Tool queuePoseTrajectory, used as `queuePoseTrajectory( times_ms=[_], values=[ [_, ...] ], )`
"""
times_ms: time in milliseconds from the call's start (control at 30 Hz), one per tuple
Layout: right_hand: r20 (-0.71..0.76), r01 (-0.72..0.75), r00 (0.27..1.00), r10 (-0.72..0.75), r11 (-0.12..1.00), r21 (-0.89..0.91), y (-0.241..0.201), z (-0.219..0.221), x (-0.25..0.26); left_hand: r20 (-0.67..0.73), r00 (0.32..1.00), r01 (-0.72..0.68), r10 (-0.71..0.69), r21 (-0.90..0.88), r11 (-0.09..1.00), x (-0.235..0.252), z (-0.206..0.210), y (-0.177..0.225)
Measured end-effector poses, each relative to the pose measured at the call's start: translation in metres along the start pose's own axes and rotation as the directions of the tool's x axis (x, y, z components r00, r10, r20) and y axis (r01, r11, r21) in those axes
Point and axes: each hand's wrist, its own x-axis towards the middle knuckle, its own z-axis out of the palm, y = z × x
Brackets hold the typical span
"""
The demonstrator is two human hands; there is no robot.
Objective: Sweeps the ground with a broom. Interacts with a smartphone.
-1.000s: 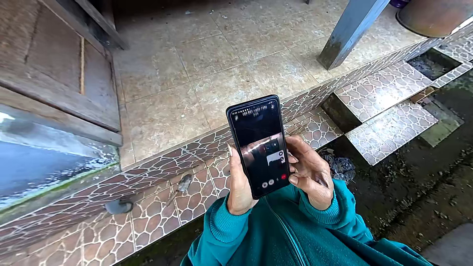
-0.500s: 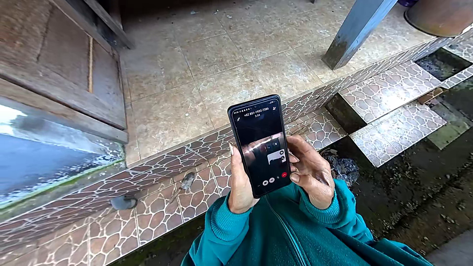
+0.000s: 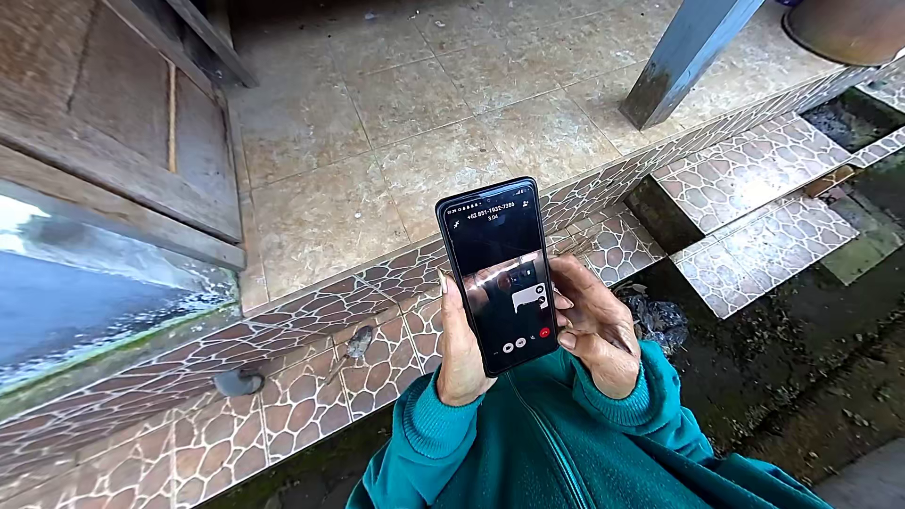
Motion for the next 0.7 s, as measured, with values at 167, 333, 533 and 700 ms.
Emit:
queuePoseTrajectory(
  times_ms=[167, 333, 533, 700],
  values=[
    [-0.007, 0.000, 1.000, 0.000, 1.000, 0.015, 0.0011, 0.0000, 0.0006, -0.004, 1.000, -0.006, 0.006, 0.007, 1.000, 0.0003, -0.0002, -0.0010],
    [-0.012, 0.010, 1.000, -0.009, 1.000, 0.029, 0.0028, -0.0006, 0.0017, 0.013, 1.000, -0.013, 0.013, 0.012, 1.000, 0.0020, -0.0005, -0.0006],
    [-0.026, 0.025, 0.999, -0.024, 0.999, 0.036, 0.0039, -0.0001, 0.0029, -0.007, 1.000, -0.027, 0.027, 0.043, 0.999, 0.0026, -0.0002, -0.0014],
    [-0.027, 0.040, 0.999, -0.039, 0.998, 0.039, 0.0060, -0.0004, 0.0028, -0.013, 0.999, -0.028, 0.029, 0.040, 0.999, 0.0035, 0.0011, -0.0010]
  ],
)
